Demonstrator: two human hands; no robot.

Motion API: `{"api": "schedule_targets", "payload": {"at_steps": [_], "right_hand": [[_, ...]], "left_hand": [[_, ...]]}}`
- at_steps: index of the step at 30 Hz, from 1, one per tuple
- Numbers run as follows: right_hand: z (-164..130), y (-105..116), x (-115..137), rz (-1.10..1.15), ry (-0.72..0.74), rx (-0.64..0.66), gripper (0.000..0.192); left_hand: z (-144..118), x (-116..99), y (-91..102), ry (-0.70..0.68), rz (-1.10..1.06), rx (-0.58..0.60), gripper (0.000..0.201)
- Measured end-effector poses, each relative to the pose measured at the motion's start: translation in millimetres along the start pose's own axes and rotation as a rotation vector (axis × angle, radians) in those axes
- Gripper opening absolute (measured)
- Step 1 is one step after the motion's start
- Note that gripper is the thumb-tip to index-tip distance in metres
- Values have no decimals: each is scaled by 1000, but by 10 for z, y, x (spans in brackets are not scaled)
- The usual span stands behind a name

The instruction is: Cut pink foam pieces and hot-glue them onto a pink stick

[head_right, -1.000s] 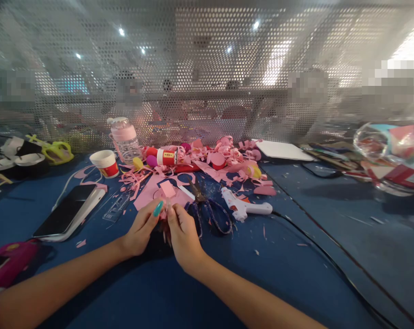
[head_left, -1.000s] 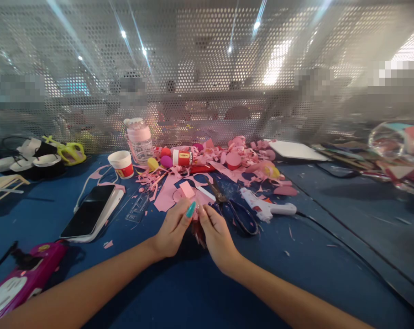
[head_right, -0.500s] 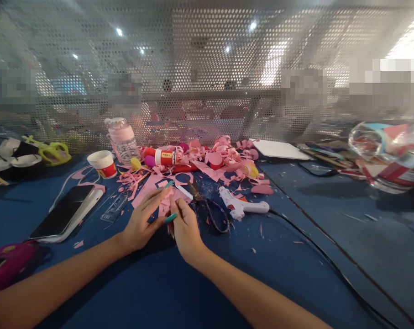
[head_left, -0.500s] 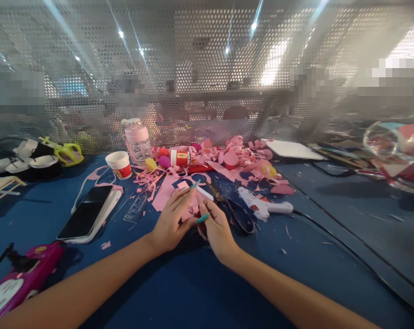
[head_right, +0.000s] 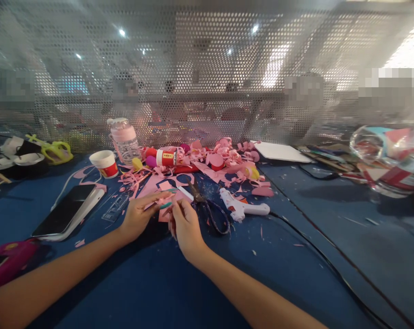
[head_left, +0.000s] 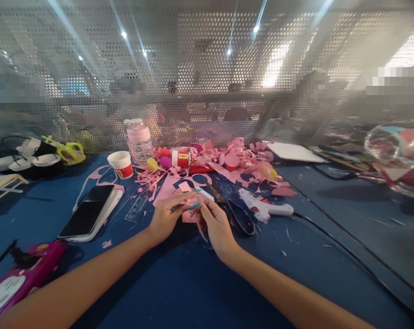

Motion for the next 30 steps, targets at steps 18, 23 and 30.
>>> {"api": "schedule_targets", "payload": {"at_steps": [18, 23, 30], "right_hand": [[3, 38, -23, 5, -28, -8, 33], [0, 25, -18, 10, -37, 11, 34], [23, 34, -63, 22, -85, 102, 32]], "left_hand": [[116, 338, 42, 141, -588, -120, 23], [119, 411, 23, 181, -649, -139, 30], [123, 365, -10, 218, -678, -111, 33]]}}
Point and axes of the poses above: each hand's wrist, its own z-axis towards the middle knuckle, its own y-axis out of the back of the hand, x = y × z, the point moved 7 cm from there along z, towards the middle knuckle, and after that the axes turned 13 degrees about x, right-handed, at the moved point
